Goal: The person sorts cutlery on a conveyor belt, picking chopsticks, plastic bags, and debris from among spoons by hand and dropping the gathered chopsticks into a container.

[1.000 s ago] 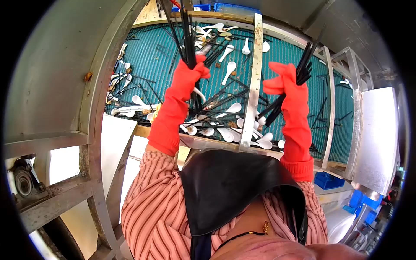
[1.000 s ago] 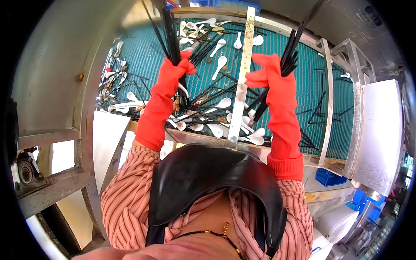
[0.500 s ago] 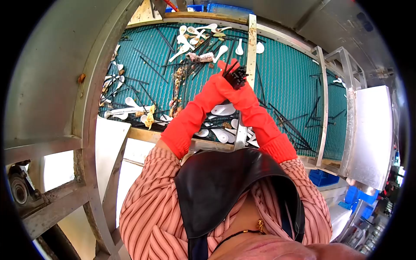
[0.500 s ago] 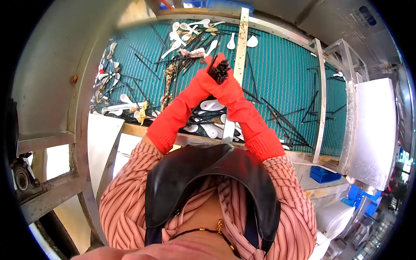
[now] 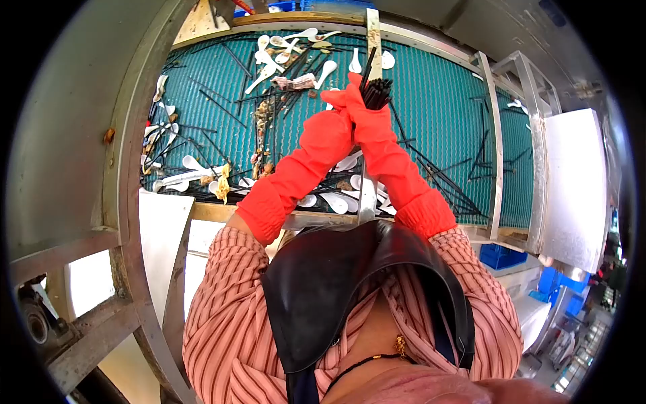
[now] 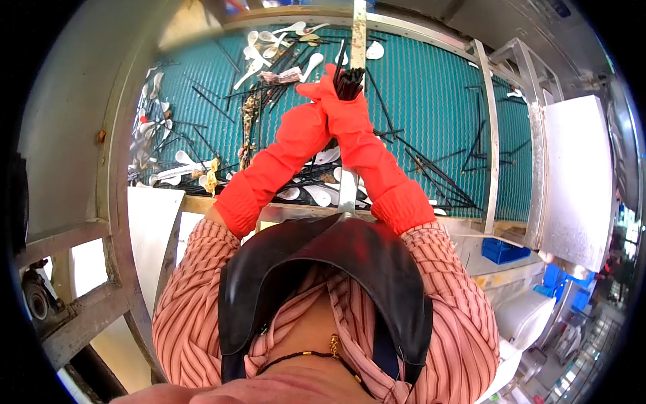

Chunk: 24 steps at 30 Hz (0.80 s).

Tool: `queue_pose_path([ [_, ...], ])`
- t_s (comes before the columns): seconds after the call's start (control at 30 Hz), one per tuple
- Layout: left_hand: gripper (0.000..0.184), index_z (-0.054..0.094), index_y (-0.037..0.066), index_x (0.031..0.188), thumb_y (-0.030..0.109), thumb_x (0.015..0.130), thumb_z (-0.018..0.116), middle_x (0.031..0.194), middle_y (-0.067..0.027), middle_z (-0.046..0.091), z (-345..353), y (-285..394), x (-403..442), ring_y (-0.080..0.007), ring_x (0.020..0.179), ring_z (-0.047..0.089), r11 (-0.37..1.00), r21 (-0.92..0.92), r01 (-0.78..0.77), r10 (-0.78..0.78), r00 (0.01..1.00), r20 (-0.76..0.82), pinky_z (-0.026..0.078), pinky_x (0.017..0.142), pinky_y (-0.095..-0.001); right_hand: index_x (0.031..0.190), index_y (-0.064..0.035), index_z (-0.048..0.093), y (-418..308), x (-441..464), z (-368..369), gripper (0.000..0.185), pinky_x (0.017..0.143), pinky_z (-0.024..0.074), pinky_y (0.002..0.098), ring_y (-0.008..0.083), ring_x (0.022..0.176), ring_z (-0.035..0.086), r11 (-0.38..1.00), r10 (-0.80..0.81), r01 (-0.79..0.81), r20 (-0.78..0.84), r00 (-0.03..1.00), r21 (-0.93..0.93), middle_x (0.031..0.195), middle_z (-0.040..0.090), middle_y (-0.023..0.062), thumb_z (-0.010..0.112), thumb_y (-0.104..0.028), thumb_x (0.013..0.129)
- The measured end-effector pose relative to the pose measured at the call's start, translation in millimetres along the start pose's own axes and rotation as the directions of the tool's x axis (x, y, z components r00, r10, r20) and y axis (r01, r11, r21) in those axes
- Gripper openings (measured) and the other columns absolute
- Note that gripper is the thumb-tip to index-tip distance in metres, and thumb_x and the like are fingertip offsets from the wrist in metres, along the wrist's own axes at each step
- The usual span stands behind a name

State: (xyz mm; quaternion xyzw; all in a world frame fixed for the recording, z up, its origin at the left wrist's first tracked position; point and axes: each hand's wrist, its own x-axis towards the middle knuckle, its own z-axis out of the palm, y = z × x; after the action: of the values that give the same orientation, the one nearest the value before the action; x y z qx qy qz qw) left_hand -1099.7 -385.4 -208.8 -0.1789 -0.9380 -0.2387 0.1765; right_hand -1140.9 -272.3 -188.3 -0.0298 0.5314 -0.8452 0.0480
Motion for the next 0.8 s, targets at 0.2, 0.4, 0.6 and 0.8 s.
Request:
queue_pose_path([
  [0.2,0.035,0.067,0.006,0.115,0.031,0.092,0.074,0.083,-0.0155,0.068,-42.3,47.7,26.8,-0.0389,0.077,0.067,0.966,-0.250,-0.067,0.027,0.987,-0.159,0.051,0.064,-0.0486,0.152,0.0013,0.045,-47.4,-7.9,-19.1,0.051,0.108,0.0517,0.0543,0.0417,0.127,0.065,0.982,-0.024,0.018,0.030,0.999,0.187,0.141,0.062,0.0283,0.054,-0.026,0.110],
  [0.4,0.055,0.068,0.001,0.132,0.019,0.084,0.089,0.117,-0.0195,0.075,-65.1,61.1,10.9,-0.0309,0.107,0.073,0.821,-0.568,-0.058,-0.145,0.941,-0.306,0.057,0.093,-0.0391,0.144,-0.0079,0.052,-95.2,-24.7,-64.3,0.040,0.109,0.0506,0.0652,0.0448,0.128,0.063,0.885,-0.259,0.310,-0.186,0.948,0.348,0.146,0.059,0.0256,0.056,-0.017,0.105],
  [0.6,0.050,0.064,-0.003,0.138,0.014,0.094,0.081,0.115,-0.0134,0.076,-61.3,34.5,-17.9,-0.0188,0.108,0.071,0.544,-0.813,0.207,-0.390,0.921,-0.027,0.055,0.094,-0.0339,0.130,-0.0122,0.055,-148.6,-68.8,-152.7,0.027,0.106,0.0528,0.0665,0.0452,0.131,0.061,0.673,-0.296,0.620,-0.621,0.725,0.404,0.143,0.062,0.0197,0.050,-0.012,0.104],
  [0.8,0.051,0.064,-0.005,0.137,0.023,0.097,0.078,0.117,-0.0159,0.076,-47.7,68.5,-57.8,-0.0203,0.109,0.072,0.567,-0.742,0.357,-0.250,0.933,0.258,0.054,0.097,-0.0347,0.133,-0.0087,0.055,-155.8,-167.0,-219.0,0.029,0.107,0.0553,0.0586,0.0360,0.131,0.063,0.564,-0.289,0.738,-0.748,0.598,0.372,0.141,0.066,0.0138,0.054,-0.022,0.108],
])
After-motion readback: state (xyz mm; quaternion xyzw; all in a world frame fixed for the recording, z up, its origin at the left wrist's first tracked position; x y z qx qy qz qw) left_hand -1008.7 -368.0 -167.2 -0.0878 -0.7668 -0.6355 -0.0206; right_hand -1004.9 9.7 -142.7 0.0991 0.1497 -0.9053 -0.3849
